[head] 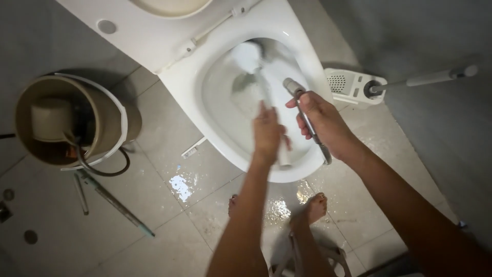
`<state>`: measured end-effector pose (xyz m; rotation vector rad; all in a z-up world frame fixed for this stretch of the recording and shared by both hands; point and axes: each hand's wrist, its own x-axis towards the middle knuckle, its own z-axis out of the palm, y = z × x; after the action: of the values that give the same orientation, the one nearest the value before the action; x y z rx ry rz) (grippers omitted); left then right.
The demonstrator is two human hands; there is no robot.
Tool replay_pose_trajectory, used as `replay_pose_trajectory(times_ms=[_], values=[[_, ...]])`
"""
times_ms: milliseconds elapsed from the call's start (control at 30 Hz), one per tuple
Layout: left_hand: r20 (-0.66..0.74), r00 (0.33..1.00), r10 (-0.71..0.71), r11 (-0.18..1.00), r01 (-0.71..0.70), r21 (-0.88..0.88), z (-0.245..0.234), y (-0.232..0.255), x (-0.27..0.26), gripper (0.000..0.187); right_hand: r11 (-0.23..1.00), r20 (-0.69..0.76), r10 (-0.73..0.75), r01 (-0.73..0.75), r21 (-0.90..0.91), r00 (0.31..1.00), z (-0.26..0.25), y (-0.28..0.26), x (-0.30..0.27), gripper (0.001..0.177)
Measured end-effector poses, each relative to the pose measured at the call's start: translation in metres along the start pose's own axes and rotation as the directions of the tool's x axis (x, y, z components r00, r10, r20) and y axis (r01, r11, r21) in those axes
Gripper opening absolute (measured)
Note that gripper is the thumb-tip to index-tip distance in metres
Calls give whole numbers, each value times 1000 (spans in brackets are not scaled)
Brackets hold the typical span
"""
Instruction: Clean the toilet and the floor around it using a brush and a bidet sprayer.
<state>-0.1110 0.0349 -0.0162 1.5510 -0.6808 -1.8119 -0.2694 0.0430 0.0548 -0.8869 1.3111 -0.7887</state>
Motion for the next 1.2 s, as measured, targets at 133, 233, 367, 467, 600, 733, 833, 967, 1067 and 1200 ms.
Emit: replay_pose_trajectory(times_ms=[133, 233, 367, 467, 600, 733, 833, 967, 1067, 1200], values=[[138, 969, 204, 856, -245, 456, -1, -63, -1, 59, 999, -41, 38, -38, 13, 998, -9, 8, 0, 56], [259, 945, 199, 457, -324, 828, -33, -39, -19, 66, 999, -40, 33, -32, 11, 999, -6, 12, -1, 56], [134, 988, 75, 448, -154, 881, -25, 39, -24, 62, 1000, -12, -2, 2, -5, 1000, -2, 16, -6, 56], [-5, 998, 56, 666, -34, 745, 6, 41, -20, 63, 999, -31, 34, -34, -1, 999, 4, 10, -12, 55], [77, 982, 171, 545, -159, 823, -3, -32, -11, 68, 999, -71, 37, -35, 35, 997, -5, 27, -9, 55], [282, 959, -30, 78, -279, 957, -50, -29, -47, 72, 996, -105, 72, -66, 54, 992, -5, 35, -18, 59], [312, 934, -171, -158, -339, 927, -80, 0, -41, 72, 993, -120, 107, -100, 58, 987, -6, 32, -22, 62], [222, 975, -31, 152, -215, 965, -61, 41, 0, 60, 990, -118, 138, -133, 45, 983, -4, 32, -25, 65], [123, 992, -25, 231, -114, 966, -33, 45, -15, 65, 997, -140, 80, -78, 20, 987, -4, 38, -21, 65], [356, 933, 47, -110, -349, 931, -83, -37, -27, 72, 991, -173, 135, -137, -3, 976, -4, 46, -29, 64]])
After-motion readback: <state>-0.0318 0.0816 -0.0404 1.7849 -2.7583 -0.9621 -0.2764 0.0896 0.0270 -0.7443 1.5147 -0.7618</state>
